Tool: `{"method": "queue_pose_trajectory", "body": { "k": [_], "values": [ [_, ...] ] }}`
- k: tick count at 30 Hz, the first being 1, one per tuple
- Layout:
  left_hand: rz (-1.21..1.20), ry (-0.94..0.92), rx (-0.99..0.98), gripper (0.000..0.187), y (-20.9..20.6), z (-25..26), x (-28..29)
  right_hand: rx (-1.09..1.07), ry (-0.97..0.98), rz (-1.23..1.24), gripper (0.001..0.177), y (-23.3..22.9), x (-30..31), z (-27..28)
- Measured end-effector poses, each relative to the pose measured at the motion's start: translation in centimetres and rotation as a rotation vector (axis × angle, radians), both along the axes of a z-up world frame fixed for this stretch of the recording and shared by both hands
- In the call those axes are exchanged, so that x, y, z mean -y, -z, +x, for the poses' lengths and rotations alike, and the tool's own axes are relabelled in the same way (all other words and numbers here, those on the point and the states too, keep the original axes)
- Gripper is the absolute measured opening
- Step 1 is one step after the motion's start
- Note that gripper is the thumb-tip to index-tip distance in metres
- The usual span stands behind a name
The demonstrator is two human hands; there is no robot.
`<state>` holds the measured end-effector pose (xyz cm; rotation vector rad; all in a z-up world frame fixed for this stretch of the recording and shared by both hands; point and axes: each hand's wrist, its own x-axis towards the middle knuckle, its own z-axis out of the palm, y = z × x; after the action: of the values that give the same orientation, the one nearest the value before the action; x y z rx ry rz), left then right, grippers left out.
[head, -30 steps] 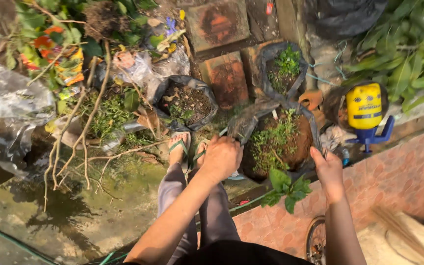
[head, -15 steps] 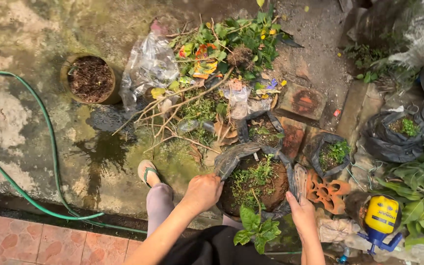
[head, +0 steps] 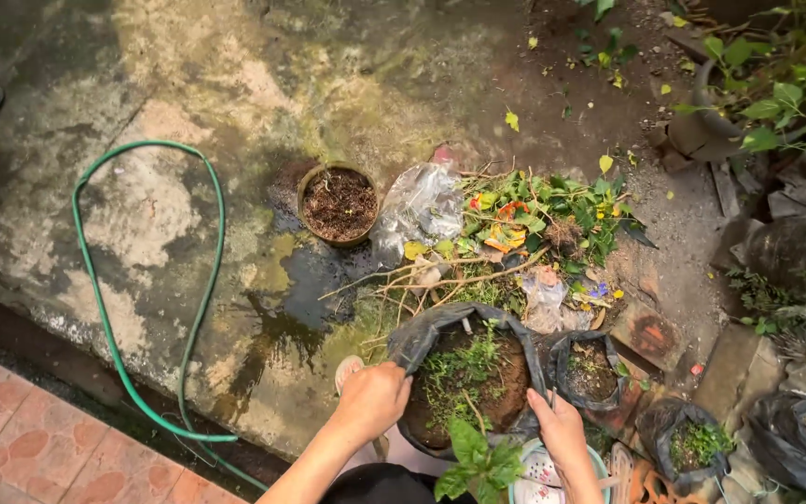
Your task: Loosen soil and manage potted plants in an outdoor garden area.
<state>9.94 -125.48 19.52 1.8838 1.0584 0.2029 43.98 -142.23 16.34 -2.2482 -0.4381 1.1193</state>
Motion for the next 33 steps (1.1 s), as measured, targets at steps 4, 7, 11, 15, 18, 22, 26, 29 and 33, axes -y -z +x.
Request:
{"method": "queue_pose_trajectory", "body": {
  "k": [4, 7, 11, 15, 18, 22, 26, 29, 33],
  "values": [
    [-0.09, -0.175, -0.119, 0.028, -1.8, -4.9, -1.6, 0.103, -0.293, -0.089, 0.034, -1.3, -5.3, -4.1],
    [-0.174, -0.277, -0.196, 0.031, 0.5, -9.2, -0.6, 0.09, -0.395, 0.039, 0.034, -1.0, -8.8, -8.3],
    [-0.094, -0.362, -0.226, 0.033, 5.5, -15.6, -2.5, -0.007, -0.431, -0.047, 0.041, 1.5, -13.5, -14.0],
    [-0.13, -0.4, -0.276, 0.032, 12.1, -23.4, -6.1, -0.038, -0.535, -0.042, 0.047, 6.4, -18.6, -21.1],
    [-0.156, -0.376, -0.267, 0.03, 21.4, -31.3, -8.5, 0.021, -0.596, -0.041, 0.039, 9.6, -23.5, -28.6],
    [-0.206, -0.311, -0.271, 0.028, 25.0, -39.9, -13.2, 0.076, -0.553, -0.137, 0.038, 15.3, -29.0, -37.5],
    [-0.264, -0.312, -0.267, 0.026, 19.0, -48.4, -24.3, 0.039, -0.619, -0.146, 0.033, 13.9, -39.8, -48.0],
    [-0.242, -0.372, -0.299, 0.027, 19.6, -53.1, -30.2, -0.04, -0.668, -0.215, 0.042, 15.8, -46.1, -52.1],
    [-0.15, -0.37, -0.309, 0.024, 21.3, -58.2, -37.3, -0.099, -0.68, -0.139, 0.04, 15.0, -55.1, -56.1]
  ]
}}
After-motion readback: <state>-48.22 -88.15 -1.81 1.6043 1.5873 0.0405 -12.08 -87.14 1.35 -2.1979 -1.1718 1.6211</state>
